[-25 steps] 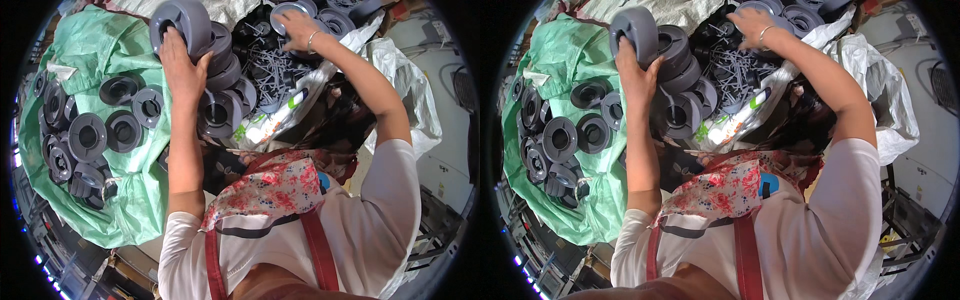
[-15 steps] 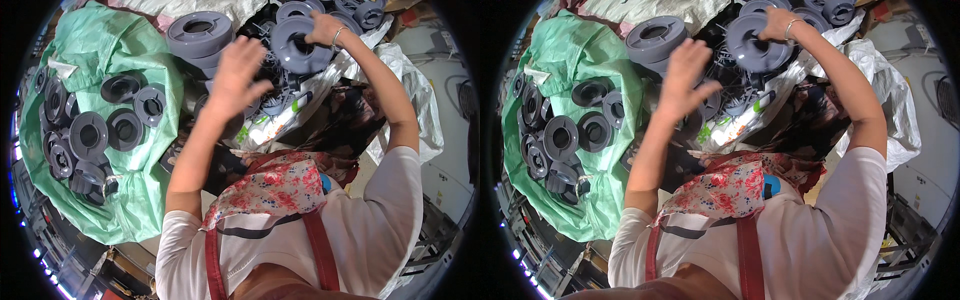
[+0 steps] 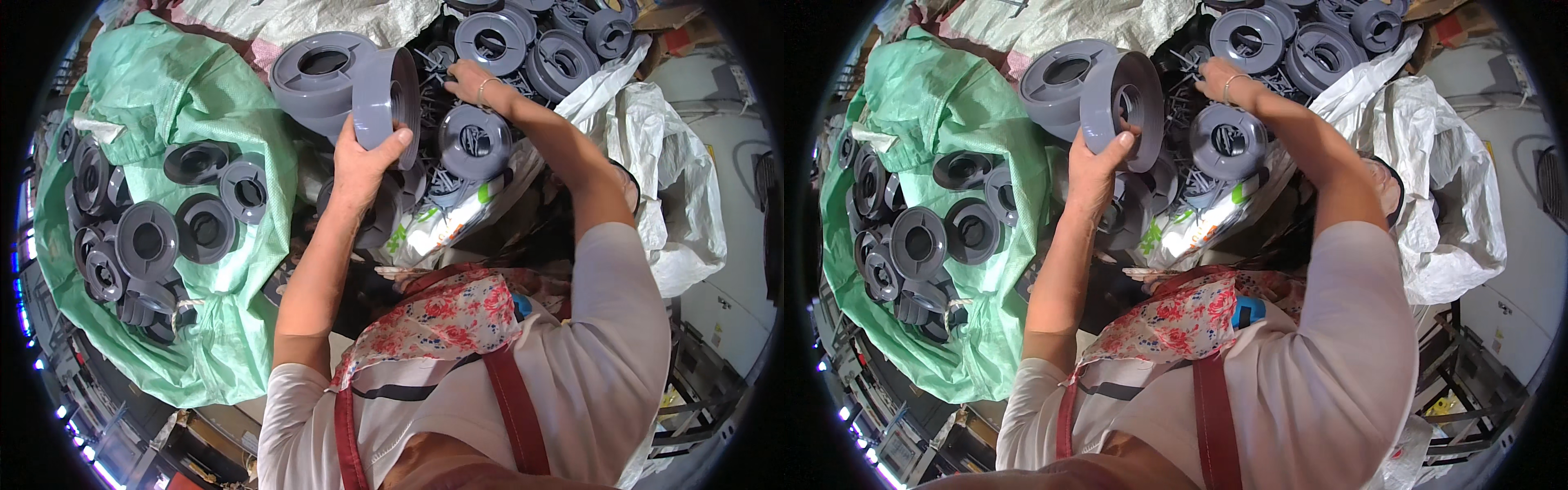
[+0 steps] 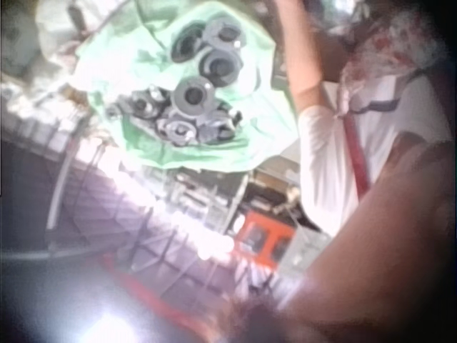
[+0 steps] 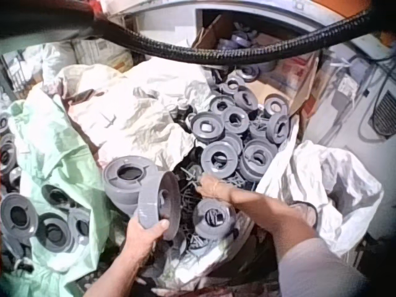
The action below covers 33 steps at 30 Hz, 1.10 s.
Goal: The person sorts gray plastic wheel components from one bag to another by hand, picking them up from a pile and placing them into a green bag.
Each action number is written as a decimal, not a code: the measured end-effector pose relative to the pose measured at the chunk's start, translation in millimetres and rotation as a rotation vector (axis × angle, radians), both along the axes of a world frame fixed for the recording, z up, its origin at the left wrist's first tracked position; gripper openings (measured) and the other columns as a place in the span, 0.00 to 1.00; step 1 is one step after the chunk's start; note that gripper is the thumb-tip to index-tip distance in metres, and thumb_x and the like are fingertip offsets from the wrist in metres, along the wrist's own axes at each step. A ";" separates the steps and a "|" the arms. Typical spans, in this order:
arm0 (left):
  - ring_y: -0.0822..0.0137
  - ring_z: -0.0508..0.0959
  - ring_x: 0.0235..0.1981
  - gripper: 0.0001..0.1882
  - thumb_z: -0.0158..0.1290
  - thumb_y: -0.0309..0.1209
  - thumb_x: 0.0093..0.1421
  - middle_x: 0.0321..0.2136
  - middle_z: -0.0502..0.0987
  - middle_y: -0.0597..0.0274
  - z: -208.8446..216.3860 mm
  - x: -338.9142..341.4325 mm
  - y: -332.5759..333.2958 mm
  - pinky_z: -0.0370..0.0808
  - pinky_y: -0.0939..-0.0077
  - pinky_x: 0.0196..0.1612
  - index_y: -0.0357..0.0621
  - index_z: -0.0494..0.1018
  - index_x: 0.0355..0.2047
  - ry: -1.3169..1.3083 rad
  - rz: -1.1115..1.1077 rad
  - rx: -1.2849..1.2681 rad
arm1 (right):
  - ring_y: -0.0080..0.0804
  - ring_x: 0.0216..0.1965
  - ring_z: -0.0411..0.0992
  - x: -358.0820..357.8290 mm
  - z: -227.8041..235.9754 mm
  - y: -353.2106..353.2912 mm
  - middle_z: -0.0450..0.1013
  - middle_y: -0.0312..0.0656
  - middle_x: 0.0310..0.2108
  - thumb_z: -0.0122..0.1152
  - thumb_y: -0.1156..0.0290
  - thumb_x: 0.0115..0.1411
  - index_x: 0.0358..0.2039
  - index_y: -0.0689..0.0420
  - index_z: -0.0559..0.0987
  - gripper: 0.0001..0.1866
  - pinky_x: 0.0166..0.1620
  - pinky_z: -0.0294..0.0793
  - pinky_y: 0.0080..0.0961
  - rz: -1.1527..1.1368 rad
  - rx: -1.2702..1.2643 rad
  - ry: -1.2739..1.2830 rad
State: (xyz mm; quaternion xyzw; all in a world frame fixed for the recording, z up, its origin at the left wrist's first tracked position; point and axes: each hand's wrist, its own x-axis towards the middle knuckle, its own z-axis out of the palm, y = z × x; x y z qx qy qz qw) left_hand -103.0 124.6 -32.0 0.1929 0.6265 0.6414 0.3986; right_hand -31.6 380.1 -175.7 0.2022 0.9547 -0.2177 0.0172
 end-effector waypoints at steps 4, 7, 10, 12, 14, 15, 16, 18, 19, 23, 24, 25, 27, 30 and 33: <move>0.75 0.71 0.30 0.16 0.58 0.34 0.51 0.30 0.74 0.63 -11.8 -3.3 6.6 0.69 0.81 0.35 0.36 0.70 0.35 -0.148 0.081 0.083 | 0.45 0.45 0.66 -4.5 -18.8 6.1 0.69 0.46 0.39 0.55 0.67 0.50 0.34 0.58 0.78 0.11 0.47 0.67 0.36 0.147 0.274 -0.216; 0.75 0.71 0.31 0.17 0.57 0.36 0.53 0.31 0.74 0.61 -11.9 -7.0 6.8 0.68 0.80 0.37 0.36 0.70 0.36 -0.146 0.048 0.051 | 0.41 0.44 0.65 -2.6 6.9 -3.0 0.69 0.44 0.39 0.56 0.68 0.50 0.33 0.55 0.79 0.10 0.47 0.65 0.33 0.075 0.359 -0.233; 0.71 0.72 0.34 0.19 0.55 0.38 0.55 0.33 0.74 0.59 -13.7 1.0 3.4 0.69 0.77 0.39 0.35 0.68 0.39 -0.109 0.061 0.032 | 0.43 0.46 0.64 7.6 72.9 -24.6 0.69 0.46 0.42 0.61 0.68 0.47 0.26 0.55 0.79 0.06 0.49 0.64 0.33 0.009 0.208 0.122; 0.66 0.73 0.38 0.21 0.52 0.40 0.57 0.36 0.73 0.54 -16.3 7.1 2.8 0.71 0.70 0.42 0.33 0.66 0.42 -0.109 0.068 0.104 | 0.44 0.49 0.64 26.1 108.4 -44.1 0.68 0.49 0.45 0.63 0.68 0.47 0.23 0.59 0.77 0.08 0.50 0.63 0.33 0.067 0.057 0.564; 0.65 0.73 0.41 0.22 0.49 0.40 0.58 0.40 0.72 0.55 -11.1 11.4 4.6 0.70 0.68 0.45 0.33 0.64 0.45 -0.305 0.041 0.186 | 0.45 0.55 0.61 41.6 134.5 -71.5 0.63 0.54 0.52 0.65 0.69 0.45 0.23 0.59 0.76 0.09 0.54 0.60 0.30 0.126 -0.324 0.513; 0.65 0.73 0.42 0.22 0.49 0.40 0.59 0.41 0.72 0.55 -8.6 13.8 6.3 0.70 0.67 0.46 0.33 0.64 0.46 -0.405 0.039 0.231 | 0.45 0.57 0.59 48.3 146.8 -79.9 0.60 0.56 0.55 0.64 0.69 0.46 0.22 0.60 0.76 0.08 0.55 0.59 0.30 0.172 -0.528 0.403; 0.65 0.72 0.42 0.22 0.48 0.40 0.59 0.41 0.72 0.55 -7.3 16.2 6.8 0.69 0.66 0.47 0.33 0.64 0.46 -0.505 0.041 0.274 | 0.46 0.54 0.62 49.4 146.7 -88.1 0.61 0.56 0.54 0.65 0.67 0.45 0.32 0.59 0.76 0.14 0.55 0.61 0.31 0.150 -0.428 0.366; 0.65 0.72 0.43 0.22 0.46 0.39 0.60 0.43 0.71 0.56 -7.8 18.5 2.5 0.68 0.65 0.49 0.33 0.64 0.46 -0.428 -0.028 0.267 | 0.46 0.53 0.62 46.9 160.2 -105.4 0.62 0.57 0.51 0.66 0.64 0.43 0.46 0.59 0.69 0.30 0.54 0.61 0.32 -0.061 -0.324 0.361; 0.65 0.72 0.43 0.21 0.46 0.39 0.60 0.42 0.71 0.56 -6.5 19.9 0.3 0.68 0.65 0.49 0.33 0.64 0.46 -0.411 -0.047 0.263 | 0.48 0.51 0.61 48.2 160.1 -106.0 0.62 0.55 0.47 0.67 0.61 0.41 0.55 0.60 0.58 0.42 0.53 0.62 0.32 -0.034 -0.178 0.305; 0.67 0.73 0.40 0.22 0.49 0.37 0.59 0.41 0.71 0.56 0.4 21.1 -9.9 0.71 0.70 0.45 0.32 0.63 0.47 -0.451 -0.059 0.270 | 0.50 0.47 0.60 54.4 171.4 -115.7 0.59 0.51 0.43 0.69 0.65 0.39 0.52 0.60 0.60 0.40 0.50 0.65 0.33 0.119 0.047 0.181; 0.67 0.73 0.40 0.22 0.49 0.37 0.59 0.41 0.72 0.56 2.6 22.2 -11.7 0.71 0.70 0.45 0.32 0.63 0.47 -0.466 -0.066 0.279 | 0.50 0.47 0.60 58.0 172.5 -116.9 0.59 0.51 0.43 0.69 0.66 0.38 0.51 0.60 0.60 0.40 0.49 0.65 0.33 0.190 0.093 0.211; 0.67 0.74 0.40 0.22 0.49 0.38 0.59 0.41 0.72 0.55 3.0 19.7 -13.3 0.72 0.70 0.45 0.31 0.64 0.46 -0.473 -0.079 0.252 | 0.49 0.47 0.60 61.3 174.7 -118.2 0.59 0.51 0.43 0.69 0.68 0.37 0.51 0.60 0.60 0.40 0.49 0.66 0.33 0.262 0.138 0.241; 0.66 0.73 0.41 0.21 0.47 0.39 0.60 0.41 0.72 0.55 5.3 17.0 -19.3 0.70 0.68 0.47 0.32 0.65 0.45 -0.429 -0.166 0.205 | 0.48 0.47 0.60 64.5 181.6 -118.6 0.59 0.50 0.43 0.69 0.74 0.34 0.49 0.60 0.61 0.39 0.46 0.69 0.33 0.386 0.209 0.256; 0.66 0.73 0.42 0.21 0.47 0.39 0.60 0.40 0.73 0.56 8.6 9.9 -26.2 0.70 0.68 0.47 0.31 0.66 0.44 -0.436 -0.269 0.158 | 0.48 0.48 0.60 72.4 196.9 -119.0 0.59 0.48 0.44 0.68 0.75 0.32 0.48 0.60 0.62 0.38 0.46 0.69 0.34 0.610 0.219 0.194; 0.66 0.73 0.42 0.22 0.47 0.39 0.59 0.41 0.72 0.56 11.0 13.4 -25.2 0.71 0.68 0.46 0.32 0.65 0.47 -0.477 -0.265 0.199 | 0.47 0.48 0.60 73.4 191.8 -119.0 0.60 0.47 0.45 0.70 0.73 0.31 0.51 0.53 0.63 0.41 0.46 0.70 0.34 0.547 0.230 0.261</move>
